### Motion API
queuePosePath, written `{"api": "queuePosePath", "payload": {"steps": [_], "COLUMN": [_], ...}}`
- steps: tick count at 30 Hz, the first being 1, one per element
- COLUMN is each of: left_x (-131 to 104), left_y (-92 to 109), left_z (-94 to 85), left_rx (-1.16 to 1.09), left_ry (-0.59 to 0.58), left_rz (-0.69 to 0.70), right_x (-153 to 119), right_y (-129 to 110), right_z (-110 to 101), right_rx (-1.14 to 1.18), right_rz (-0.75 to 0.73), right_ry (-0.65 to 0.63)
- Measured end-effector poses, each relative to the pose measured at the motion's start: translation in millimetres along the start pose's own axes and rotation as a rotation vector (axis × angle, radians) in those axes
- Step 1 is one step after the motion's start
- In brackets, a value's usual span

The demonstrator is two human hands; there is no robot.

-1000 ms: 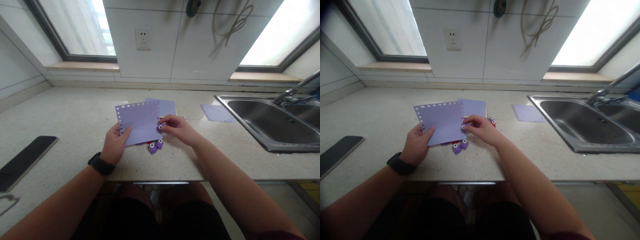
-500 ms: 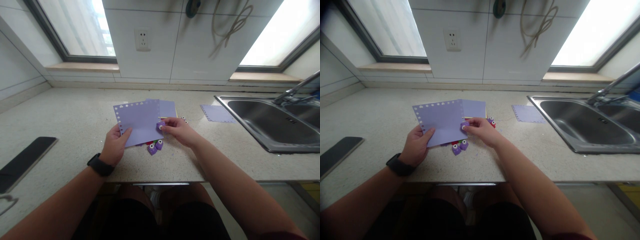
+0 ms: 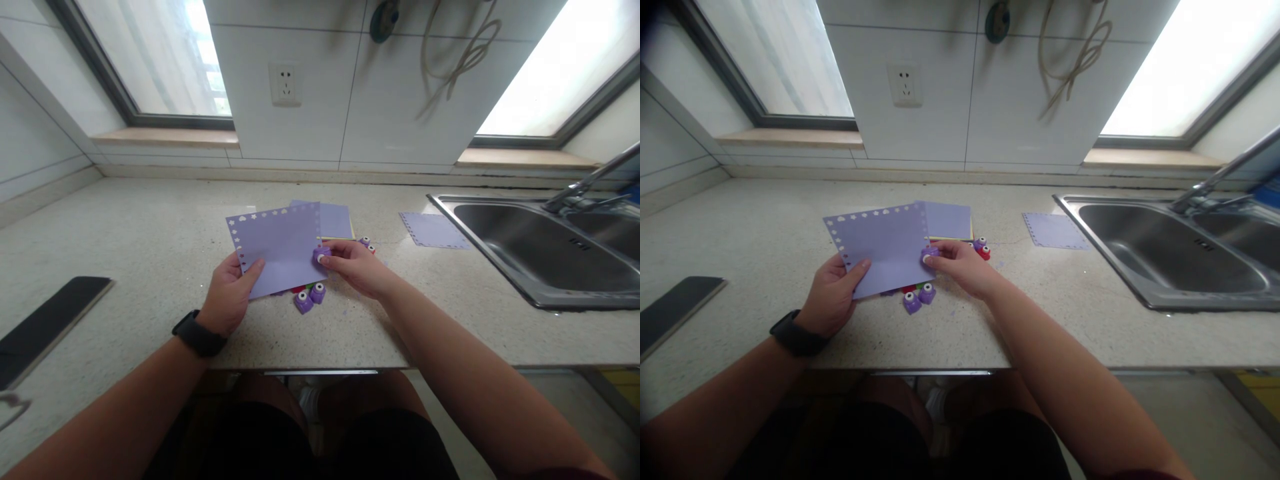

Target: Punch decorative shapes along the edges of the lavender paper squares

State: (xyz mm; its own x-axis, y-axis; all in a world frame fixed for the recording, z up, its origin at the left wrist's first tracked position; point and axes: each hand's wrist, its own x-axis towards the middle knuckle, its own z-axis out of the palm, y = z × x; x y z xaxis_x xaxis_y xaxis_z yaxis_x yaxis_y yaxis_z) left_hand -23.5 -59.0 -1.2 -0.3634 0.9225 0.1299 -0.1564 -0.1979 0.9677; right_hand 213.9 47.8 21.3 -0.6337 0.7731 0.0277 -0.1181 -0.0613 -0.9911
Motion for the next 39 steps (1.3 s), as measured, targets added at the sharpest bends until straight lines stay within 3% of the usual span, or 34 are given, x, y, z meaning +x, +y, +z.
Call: {"api": "queuePosePath", "payload": {"steps": [14, 26, 39], "left_x": [0.2, 0.4, 0.7], "left_y": [-0.7, -1.2, -1.2], "left_z": [-0.6, -0.7, -1.3], "left_rx": [0.018, 0.011, 0.032], "left_ry": [-0.012, -0.002, 0.012], "left_rz": [-0.008, 0.012, 0.008], "right_x": [1.5, 3.0, -1.9], "right_y": [2.9, 6.1, -2.8], "right_z": [-0.5, 0.2, 1.1], "right_rx": [-0.082, -0.012, -0.119], "right_rz": [-0.015, 0.016, -0.007], "right_ry": [0.037, 0.003, 0.017]}}
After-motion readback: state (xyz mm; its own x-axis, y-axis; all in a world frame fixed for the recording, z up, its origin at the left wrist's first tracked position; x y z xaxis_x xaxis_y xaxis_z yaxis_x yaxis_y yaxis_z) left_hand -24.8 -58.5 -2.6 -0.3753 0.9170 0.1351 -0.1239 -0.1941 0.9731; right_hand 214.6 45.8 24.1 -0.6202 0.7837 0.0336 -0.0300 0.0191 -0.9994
